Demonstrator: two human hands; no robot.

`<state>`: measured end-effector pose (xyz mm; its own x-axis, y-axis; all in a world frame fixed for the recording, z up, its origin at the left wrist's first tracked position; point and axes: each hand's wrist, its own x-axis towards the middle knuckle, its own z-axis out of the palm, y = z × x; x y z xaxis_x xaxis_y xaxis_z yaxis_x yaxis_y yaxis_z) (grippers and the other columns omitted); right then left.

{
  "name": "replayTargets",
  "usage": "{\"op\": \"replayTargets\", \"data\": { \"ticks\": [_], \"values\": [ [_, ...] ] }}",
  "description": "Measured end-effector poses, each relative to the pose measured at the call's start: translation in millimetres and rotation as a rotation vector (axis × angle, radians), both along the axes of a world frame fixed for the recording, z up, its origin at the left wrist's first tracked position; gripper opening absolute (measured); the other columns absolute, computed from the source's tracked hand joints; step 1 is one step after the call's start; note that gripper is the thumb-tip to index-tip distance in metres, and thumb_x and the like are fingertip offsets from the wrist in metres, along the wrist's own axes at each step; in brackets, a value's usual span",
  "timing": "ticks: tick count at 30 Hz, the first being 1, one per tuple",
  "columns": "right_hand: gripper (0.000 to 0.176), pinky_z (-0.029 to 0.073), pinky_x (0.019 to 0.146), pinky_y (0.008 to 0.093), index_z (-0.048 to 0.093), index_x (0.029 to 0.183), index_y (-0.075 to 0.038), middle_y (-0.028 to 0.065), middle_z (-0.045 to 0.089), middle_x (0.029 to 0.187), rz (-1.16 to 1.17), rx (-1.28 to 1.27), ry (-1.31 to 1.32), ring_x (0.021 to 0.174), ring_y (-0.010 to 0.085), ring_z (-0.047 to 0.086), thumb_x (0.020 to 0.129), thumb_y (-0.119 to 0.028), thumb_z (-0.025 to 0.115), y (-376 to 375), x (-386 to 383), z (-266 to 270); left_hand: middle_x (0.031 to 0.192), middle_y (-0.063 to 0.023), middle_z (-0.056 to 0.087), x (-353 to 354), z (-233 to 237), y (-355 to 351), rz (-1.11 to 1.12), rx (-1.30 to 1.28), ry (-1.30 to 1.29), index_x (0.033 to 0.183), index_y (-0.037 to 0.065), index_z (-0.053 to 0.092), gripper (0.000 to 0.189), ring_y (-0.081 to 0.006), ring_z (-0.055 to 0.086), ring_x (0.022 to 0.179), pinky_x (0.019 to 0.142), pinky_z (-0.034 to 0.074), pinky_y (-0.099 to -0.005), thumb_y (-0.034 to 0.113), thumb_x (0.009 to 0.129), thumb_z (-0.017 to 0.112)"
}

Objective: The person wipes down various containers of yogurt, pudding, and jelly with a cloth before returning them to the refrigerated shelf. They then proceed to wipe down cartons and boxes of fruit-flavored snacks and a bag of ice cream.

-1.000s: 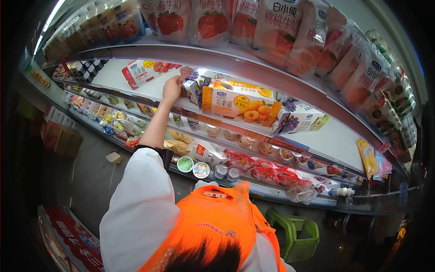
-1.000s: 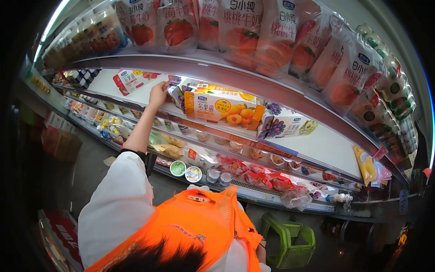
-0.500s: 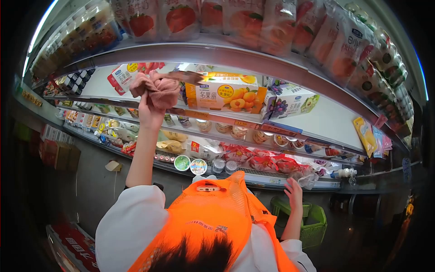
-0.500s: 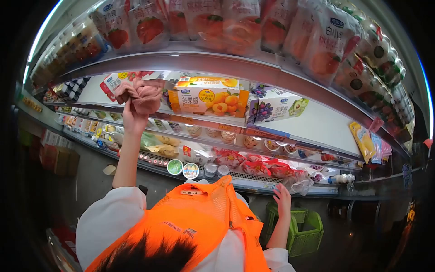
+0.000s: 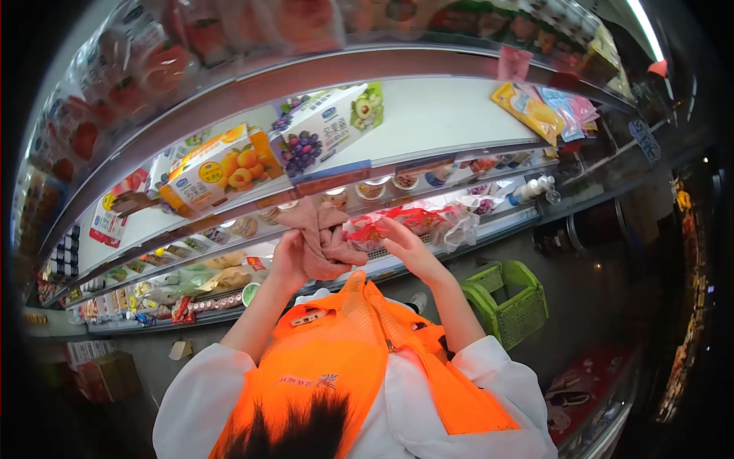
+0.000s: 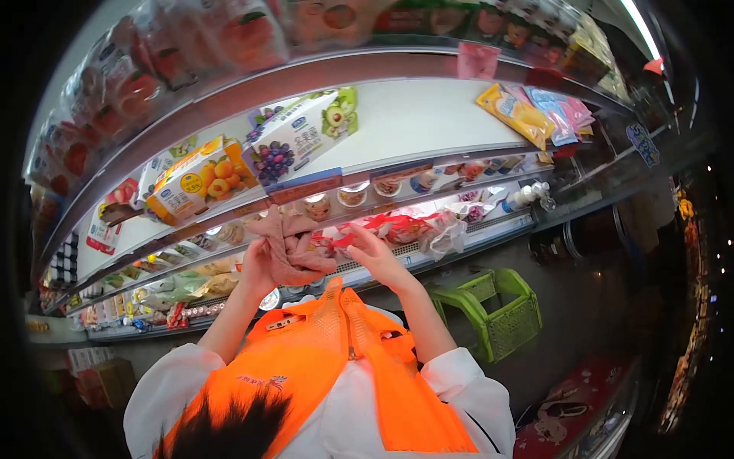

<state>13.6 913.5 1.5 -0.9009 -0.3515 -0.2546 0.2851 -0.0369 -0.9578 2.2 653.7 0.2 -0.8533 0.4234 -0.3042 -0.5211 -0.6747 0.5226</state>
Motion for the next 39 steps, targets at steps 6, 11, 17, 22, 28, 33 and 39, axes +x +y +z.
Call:
{"op": "replayTargets", "data": {
  "ticks": [6, 11, 17, 22, 28, 33, 39],
  "values": [
    [0.047, 0.041, 0.093, 0.0303, 0.040, 0.129, 0.001, 0.0109, 0.050, 0.124, -0.096, -0.364, -0.080, 0.110, 0.0160, 0.051, 0.088, -0.018, 0.057, 89, 12, -12, 0.128, -0.0113, 0.046, -22, 22, 150, -0.292, -0.126, 0.208, 0.134, 0.005, 0.031, 0.057, -0.0246, 0.048, 0.117, 0.097, 0.042, -0.0408, 0.026, 0.086, 0.055],
    [0.035, 0.047, 0.088, 0.0308, 0.048, 0.119, -0.001, 0.0086, 0.057, 0.112, -0.442, -0.611, -0.106, 0.103, 0.0167, 0.056, 0.088, -0.014, 0.056, 194, 33, 10, 0.124, -0.0110, 0.049, -25, 18, 268, -0.219, -0.308, 0.192, 0.128, 0.003, 0.039, 0.044, -0.0215, 0.051, 0.112, 0.092, 0.045, -0.0372, 0.011, 0.087, 0.049],
    [0.037, 0.044, 0.092, 0.0327, 0.044, 0.122, -0.004, 0.0090, 0.052, 0.117, -0.657, -0.712, -0.107, 0.109, 0.0184, 0.053, 0.089, -0.016, 0.054, 265, 57, 13, 0.128, -0.0122, 0.047, -10, -7, 340, -0.457, -0.157, -0.047, 0.134, 0.004, 0.030, 0.056, -0.0228, 0.051, 0.112, 0.090, 0.045, -0.0388, 0.042, 0.094, 0.038],
    [0.033, 0.044, 0.089, 0.0282, 0.048, 0.122, -0.004, 0.0043, 0.054, 0.113, -0.695, -0.656, -0.160, 0.104, 0.0133, 0.053, 0.090, -0.015, 0.053, 279, 52, 2, 0.127, -0.0107, 0.047, -6, -2, 369, -0.661, -0.566, 0.055, 0.138, 0.005, 0.023, 0.067, -0.0193, 0.049, 0.112, 0.092, 0.042, -0.0386, 0.036, 0.089, 0.057],
    [0.043, 0.042, 0.093, 0.0317, 0.045, 0.124, 0.001, 0.0097, 0.053, 0.120, -0.569, -0.568, -0.067, 0.110, 0.0169, 0.051, 0.083, -0.007, 0.054, 301, 35, 14, 0.118, -0.0107, 0.053, -49, -31, 364, -0.497, -0.465, 0.074, 0.126, 0.002, 0.041, 0.042, -0.0217, 0.055, 0.106, 0.086, 0.048, -0.0352, -0.001, 0.084, 0.038],
    [0.052, 0.042, 0.093, 0.0364, 0.049, 0.119, 0.006, 0.0158, 0.056, 0.114, -0.436, -0.793, 0.112, 0.108, 0.0250, 0.054, 0.068, -0.006, 0.053, 335, 45, 25, 0.126, -0.0122, 0.050, -76, -8, 378, -0.487, -0.280, 0.064, 0.129, 0.004, 0.041, 0.040, -0.0246, 0.051, 0.114, 0.094, 0.043, -0.0404, 0.026, 0.095, 0.036],
    [0.044, 0.046, 0.082, 0.0400, 0.055, 0.105, 0.000, 0.0139, 0.059, 0.109, -0.741, 0.268, 0.780, 0.095, 0.0266, 0.058, 0.064, -0.010, 0.062, 326, 48, 55, 0.129, -0.0094, 0.047, -68, 12, 414, -0.655, -0.128, 0.225, 0.133, 0.004, 0.034, 0.043, -0.0196, 0.046, 0.118, 0.098, 0.040, -0.0357, 0.025, 0.096, 0.041]
  ]
}}
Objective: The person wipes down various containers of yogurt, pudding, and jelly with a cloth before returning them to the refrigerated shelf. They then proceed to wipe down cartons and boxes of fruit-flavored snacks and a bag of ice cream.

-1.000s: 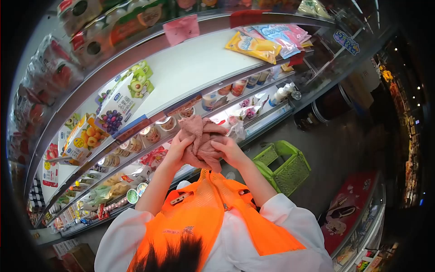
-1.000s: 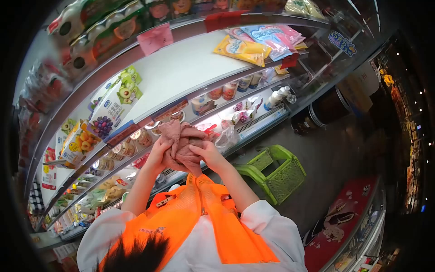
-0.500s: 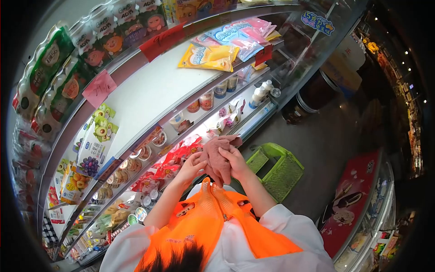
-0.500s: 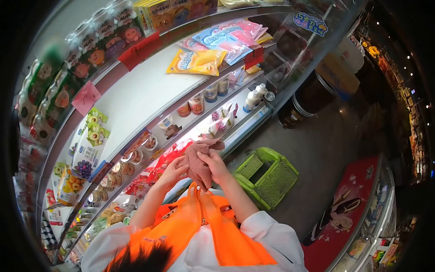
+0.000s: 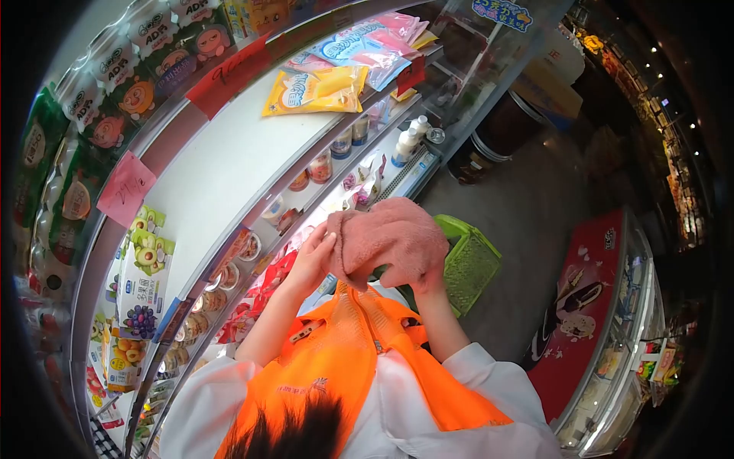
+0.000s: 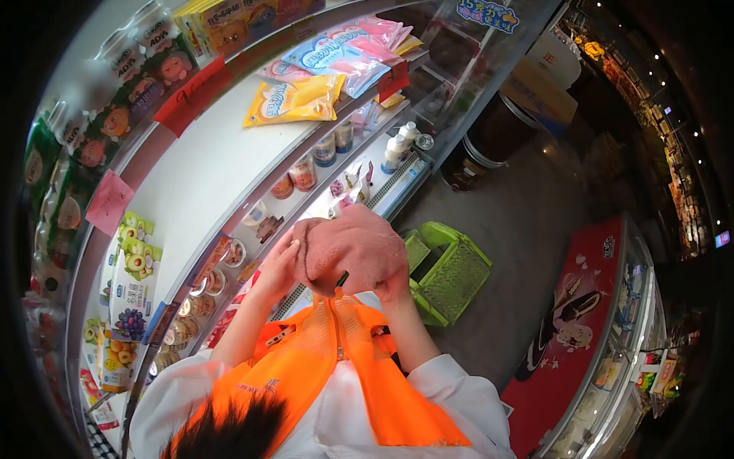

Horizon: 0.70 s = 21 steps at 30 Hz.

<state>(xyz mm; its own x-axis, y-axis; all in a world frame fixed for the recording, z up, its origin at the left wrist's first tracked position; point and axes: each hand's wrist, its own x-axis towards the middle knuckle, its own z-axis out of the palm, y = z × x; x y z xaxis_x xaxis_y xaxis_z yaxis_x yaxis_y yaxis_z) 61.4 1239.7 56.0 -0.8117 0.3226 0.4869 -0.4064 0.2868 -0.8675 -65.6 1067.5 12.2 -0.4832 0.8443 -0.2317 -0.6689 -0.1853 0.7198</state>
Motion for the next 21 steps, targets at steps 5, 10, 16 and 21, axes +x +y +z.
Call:
{"op": "replayTargets", "data": {
  "ticks": [5, 10, 16, 21],
  "values": [
    [0.040, 0.046, 0.069, 0.0299, 0.053, 0.093, -0.004, 0.0094, 0.057, 0.089, -0.027, 0.196, -0.204, 0.080, 0.0265, 0.059, 0.060, -0.015, 0.071, -3, -12, -13, 0.126, -0.0079, 0.048, 5, -23, 41, -0.032, -0.076, 0.077, 0.135, 0.006, 0.032, 0.045, -0.0161, 0.048, 0.115, 0.095, 0.041, -0.0323, 0.012, 0.093, 0.047],
    [0.037, 0.046, 0.069, 0.0288, 0.052, 0.095, -0.004, 0.0084, 0.057, 0.090, -0.008, -0.224, -0.225, 0.080, 0.0246, 0.058, 0.064, -0.015, 0.067, 30, 8, -22, 0.123, -0.0070, 0.050, 1, -16, 54, -0.085, -0.101, 0.032, 0.134, 0.009, 0.034, 0.042, -0.0166, 0.053, 0.108, 0.088, 0.046, -0.0324, 0.015, 0.094, 0.045],
    [0.033, 0.045, 0.069, 0.0275, 0.051, 0.098, -0.004, 0.0071, 0.056, 0.091, 0.017, -0.624, -0.159, 0.081, 0.0224, 0.058, 0.069, -0.015, 0.061, 83, 24, -32, 0.128, -0.0112, 0.048, -15, -17, 67, -0.056, -0.169, 0.025, 0.134, 0.006, 0.033, 0.043, -0.0231, 0.055, 0.108, 0.087, 0.047, -0.0344, 0.020, 0.095, 0.043],
    [0.030, 0.045, 0.070, 0.0264, 0.050, 0.100, -0.004, 0.0061, 0.055, 0.092, 0.048, -0.823, -0.112, 0.082, 0.0205, 0.057, 0.073, -0.016, 0.057, 146, 32, -45, 0.130, -0.0118, 0.047, -47, -17, 93, 0.184, -0.226, 0.035, 0.133, 0.005, 0.033, 0.044, -0.0243, 0.052, 0.114, 0.092, 0.043, -0.0367, 0.025, 0.095, 0.043]
  ]
}}
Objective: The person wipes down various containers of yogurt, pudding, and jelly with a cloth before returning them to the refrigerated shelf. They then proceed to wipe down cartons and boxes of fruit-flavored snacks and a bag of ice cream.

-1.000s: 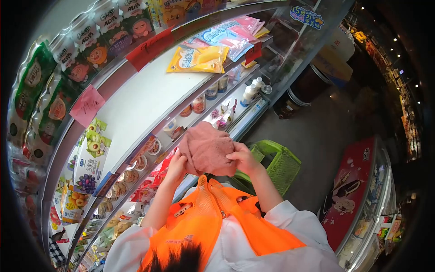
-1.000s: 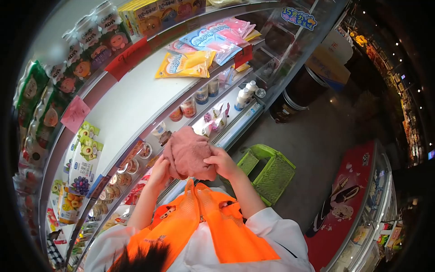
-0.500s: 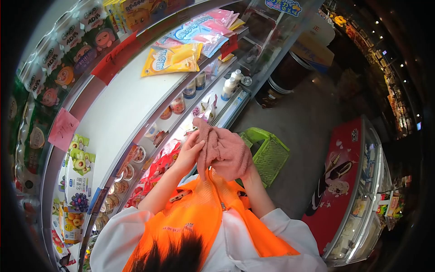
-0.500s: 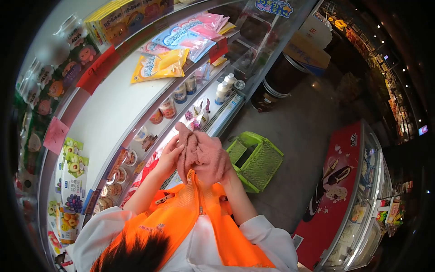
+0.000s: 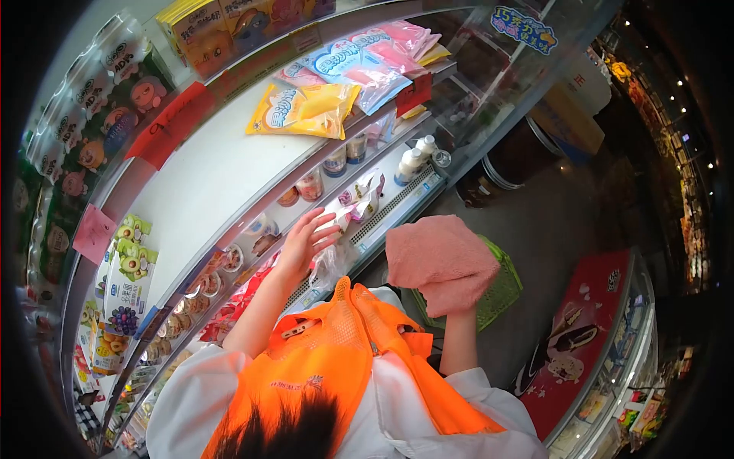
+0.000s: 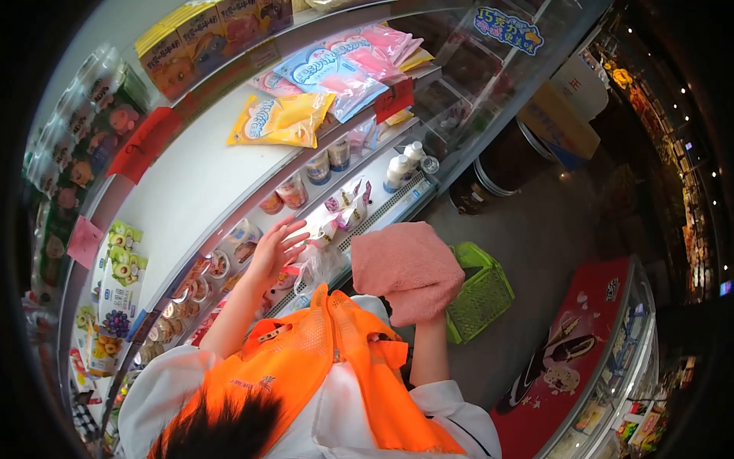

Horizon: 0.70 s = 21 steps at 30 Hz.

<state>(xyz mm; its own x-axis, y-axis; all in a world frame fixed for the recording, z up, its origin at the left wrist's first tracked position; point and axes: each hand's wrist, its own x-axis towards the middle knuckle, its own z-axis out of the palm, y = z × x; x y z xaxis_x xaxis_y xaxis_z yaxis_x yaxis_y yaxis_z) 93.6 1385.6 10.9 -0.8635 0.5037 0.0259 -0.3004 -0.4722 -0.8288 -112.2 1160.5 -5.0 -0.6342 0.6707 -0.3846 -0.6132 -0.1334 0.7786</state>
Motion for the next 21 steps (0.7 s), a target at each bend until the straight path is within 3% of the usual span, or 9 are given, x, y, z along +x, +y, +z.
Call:
{"op": "replayTargets", "data": {
  "ticks": [6, 9, 12, 13, 17, 21],
  "values": [
    [0.027, 0.045, 0.070, 0.0251, 0.048, 0.102, -0.005, 0.0049, 0.055, 0.093, 0.061, -0.133, 0.001, 0.083, 0.0183, 0.056, 0.078, -0.016, 0.052, 99, 6, -21, 0.132, -0.0125, 0.044, -71, -13, 86, 0.299, 0.138, -0.086, 0.135, 0.004, 0.028, 0.054, -0.0244, 0.043, 0.122, 0.101, 0.034, -0.0401, 0.036, 0.095, 0.043],
    [0.026, 0.045, 0.070, 0.0245, 0.048, 0.103, -0.005, 0.0043, 0.055, 0.093, 0.098, -0.161, -0.014, 0.083, 0.0172, 0.056, 0.080, -0.016, 0.049, 153, 11, -20, 0.124, -0.0149, 0.048, -111, -16, 143, 0.578, 0.282, -0.450, 0.131, 0.003, 0.035, 0.054, -0.0254, 0.048, 0.116, 0.097, 0.040, -0.0408, 0.039, 0.093, 0.048],
    [0.025, 0.045, 0.070, 0.0238, 0.047, 0.105, -0.005, 0.0036, 0.054, 0.094, 0.135, -0.165, -0.029, 0.083, 0.0161, 0.056, 0.083, -0.016, 0.047, 202, 18, -13, 0.115, -0.0155, 0.050, -128, -19, 176, 0.831, 0.294, -0.575, 0.124, 0.003, 0.042, 0.052, -0.0258, 0.055, 0.107, 0.087, 0.050, -0.0370, 0.039, 0.089, 0.055],
    [0.024, 0.045, 0.070, 0.0236, 0.047, 0.105, -0.005, 0.0034, 0.054, 0.094, 0.151, -0.164, -0.034, 0.084, 0.0157, 0.056, 0.083, -0.016, 0.046, 216, 19, -12, 0.109, -0.0140, 0.054, -123, -20, 177, 0.854, 0.296, -0.461, 0.115, 0.003, 0.050, 0.043, -0.0233, 0.060, 0.095, 0.074, 0.055, -0.0292, 0.035, 0.088, 0.058],
    [0.023, 0.045, 0.070, 0.0227, 0.046, 0.107, -0.005, 0.0026, 0.054, 0.094, 0.245, -0.191, -0.052, 0.084, 0.0142, 0.055, 0.087, -0.016, 0.043, 251, 9, -13, 0.093, -0.0084, 0.059, -124, -41, 129, 0.833, 0.109, -0.217, 0.107, 0.002, 0.057, 0.027, -0.0155, 0.059, 0.081, 0.065, 0.053, -0.0209, 0.022, 0.090, 0.057],
    [0.022, 0.044, 0.071, 0.0219, 0.045, 0.108, -0.005, 0.0018, 0.054, 0.095, 0.391, -0.247, -0.058, 0.085, 0.0127, 0.055, 0.090, -0.016, 0.039, 251, -22, -19, 0.080, -0.0013, 0.057, -82, 2, 71, 0.863, -0.167, -0.022, 0.099, 0.004, 0.054, 0.026, -0.0071, 0.053, 0.062, 0.053, 0.047, -0.0174, 0.026, 0.087, 0.061]
  ]
}}
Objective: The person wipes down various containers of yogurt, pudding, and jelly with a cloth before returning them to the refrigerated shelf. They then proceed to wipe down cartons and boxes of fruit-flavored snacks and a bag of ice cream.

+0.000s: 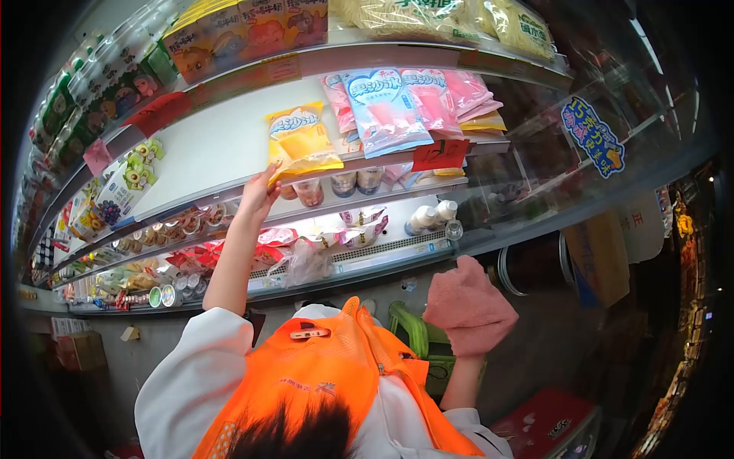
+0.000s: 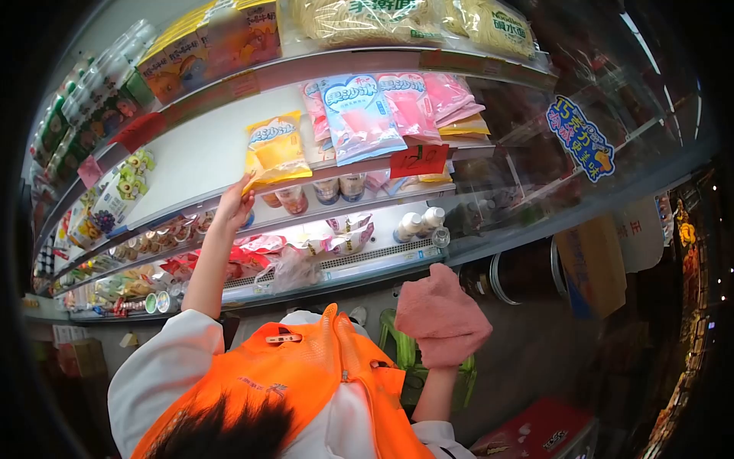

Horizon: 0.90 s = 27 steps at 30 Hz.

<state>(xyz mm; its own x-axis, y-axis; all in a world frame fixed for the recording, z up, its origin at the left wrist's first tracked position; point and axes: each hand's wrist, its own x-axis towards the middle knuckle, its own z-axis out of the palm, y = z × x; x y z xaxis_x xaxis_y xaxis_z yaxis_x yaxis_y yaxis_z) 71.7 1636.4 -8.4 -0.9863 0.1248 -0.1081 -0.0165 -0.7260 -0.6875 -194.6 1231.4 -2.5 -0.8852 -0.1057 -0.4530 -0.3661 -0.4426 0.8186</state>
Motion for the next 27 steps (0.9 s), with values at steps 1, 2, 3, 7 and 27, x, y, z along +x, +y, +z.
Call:
{"op": "replayTargets", "data": {
  "ticks": [1, 2, 3, 7, 27],
  "values": [
    [0.022, 0.044, 0.071, 0.0216, 0.045, 0.109, -0.005, 0.0016, 0.053, 0.095, 0.047, -0.018, 0.002, 0.085, 0.0123, 0.055, 0.091, -0.016, 0.038, -6, -12, -3, 0.078, -0.0005, 0.056, 12, 10, -11, 0.050, -0.071, 0.007, 0.098, 0.004, 0.053, 0.028, -0.0062, 0.052, 0.060, 0.051, 0.046, -0.0172, 0.028, 0.087, 0.061],
    [0.022, 0.044, 0.071, 0.0214, 0.045, 0.109, -0.005, 0.0014, 0.053, 0.095, 0.097, -0.039, 0.008, 0.085, 0.0120, 0.055, 0.092, -0.016, 0.037, -13, -25, -5, 0.081, 0.0008, 0.056, 19, 2, -32, 0.053, -0.121, 0.022, 0.098, 0.005, 0.053, 0.031, -0.0061, 0.053, 0.065, 0.057, 0.048, -0.0203, 0.033, 0.087, 0.060],
    [0.022, 0.044, 0.071, 0.0212, 0.045, 0.109, -0.005, 0.0012, 0.053, 0.096, 0.154, -0.055, 0.022, 0.085, 0.0116, 0.054, 0.092, -0.016, 0.037, -24, -40, -8, 0.086, -0.0001, 0.055, 26, -10, -45, 0.182, 0.010, 0.002, 0.101, 0.005, 0.052, 0.034, -0.0071, 0.053, 0.070, 0.062, 0.048, -0.0218, 0.036, 0.087, 0.059],
    [0.015, 0.039, 0.063, 0.0191, 0.042, 0.101, -0.008, -0.0008, 0.046, 0.088, 0.080, 0.423, 0.197, 0.077, 0.0090, 0.047, 0.094, -0.015, 0.031, -83, -105, 9, 0.119, -0.0094, 0.041, 59, -21, -47, 0.390, 0.347, -0.008, 0.124, 0.004, 0.039, 0.068, -0.0228, 0.045, 0.110, 0.093, 0.042, -0.0384, 0.056, 0.083, 0.055],
    [0.038, 0.037, 0.095, 0.0374, 0.062, 0.105, -0.015, 0.0155, 0.056, 0.116, 0.069, 1.649, 0.618, 0.113, 0.0205, 0.049, 0.070, -0.030, 0.063, -330, -233, -48, 0.128, -0.0073, 0.048, 59, -34, -73, -0.174, 0.229, 0.104, 0.132, 0.005, 0.034, 0.042, -0.0217, 0.050, 0.115, 0.092, 0.046, -0.0360, 0.022, 0.095, 0.046]
  ]
}}
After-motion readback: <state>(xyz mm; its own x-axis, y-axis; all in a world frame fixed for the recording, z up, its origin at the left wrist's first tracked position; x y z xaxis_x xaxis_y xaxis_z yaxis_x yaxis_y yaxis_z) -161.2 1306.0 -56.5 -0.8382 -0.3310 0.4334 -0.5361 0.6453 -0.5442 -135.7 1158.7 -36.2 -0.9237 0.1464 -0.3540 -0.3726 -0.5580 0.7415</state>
